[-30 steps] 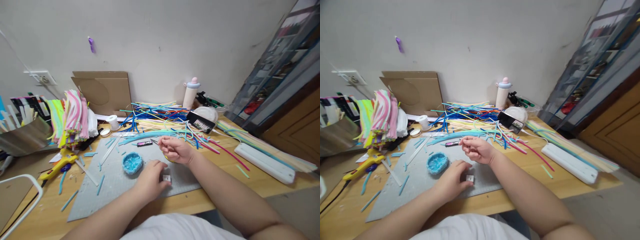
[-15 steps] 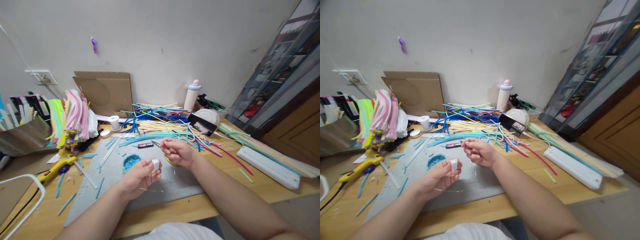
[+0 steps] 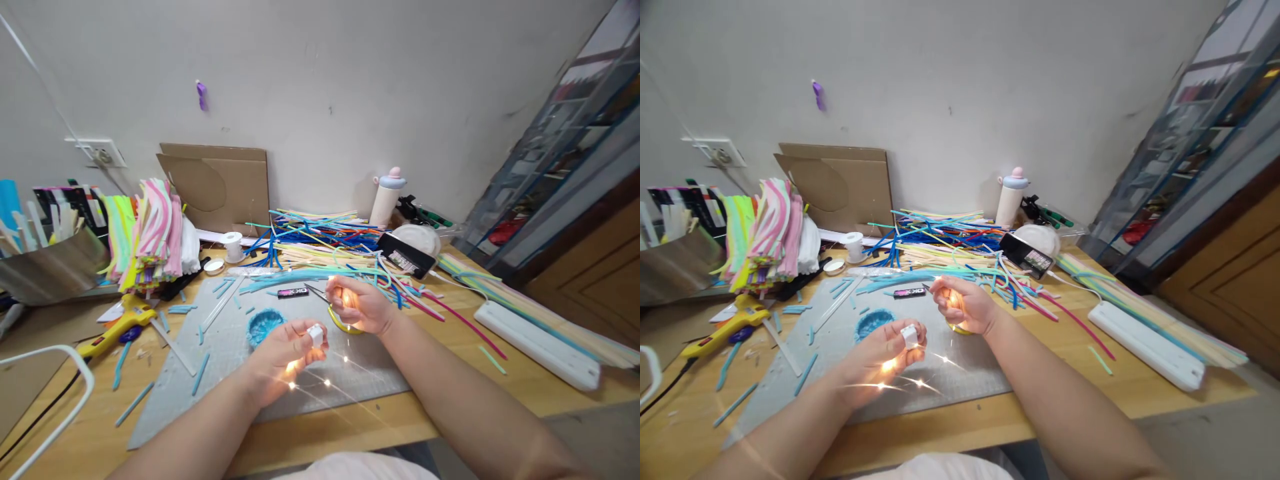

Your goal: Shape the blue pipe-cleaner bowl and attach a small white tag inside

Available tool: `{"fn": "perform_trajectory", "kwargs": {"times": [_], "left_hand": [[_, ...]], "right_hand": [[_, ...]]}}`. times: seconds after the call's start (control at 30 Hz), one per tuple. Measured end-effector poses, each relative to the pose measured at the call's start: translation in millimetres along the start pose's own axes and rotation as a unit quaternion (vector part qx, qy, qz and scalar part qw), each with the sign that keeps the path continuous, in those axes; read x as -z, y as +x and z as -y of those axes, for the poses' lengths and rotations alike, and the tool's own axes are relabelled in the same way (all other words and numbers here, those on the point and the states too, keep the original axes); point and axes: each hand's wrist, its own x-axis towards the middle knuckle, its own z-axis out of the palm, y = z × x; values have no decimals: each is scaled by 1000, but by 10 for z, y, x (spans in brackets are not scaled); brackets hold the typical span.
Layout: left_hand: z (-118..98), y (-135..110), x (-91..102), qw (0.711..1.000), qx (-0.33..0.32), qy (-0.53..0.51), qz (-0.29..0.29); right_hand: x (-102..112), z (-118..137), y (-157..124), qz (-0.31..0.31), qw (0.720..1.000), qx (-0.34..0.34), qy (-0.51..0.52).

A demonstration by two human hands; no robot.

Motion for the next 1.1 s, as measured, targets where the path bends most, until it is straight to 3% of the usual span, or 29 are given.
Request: {"fn": "perform_trajectory", "kwargs": {"times": [0.37,0.57,0.77,0.93,1.0,1.1], "left_hand": [[8,42,25,996,-38,66,-49],[29,68,36,974,-79,180,-108],[93,34,-30,912,-132,373,-110],[120,11,-24,863,-168,460,-122],[85,-3,11,829,-228,481,-173],[-41,-21,85,774,-317,458,-301]], "right_hand": [[41,-35,38,-19,1000,1,-4],[70,-55,54,-26,1000,-2,-17],[98,-88,61,-32,999,11,-36],[101,-99,51,-20,997,16,-71],[90,-104,41,-1,996,9,-90],[80,-117,23,36,992,-18,-119]]}}
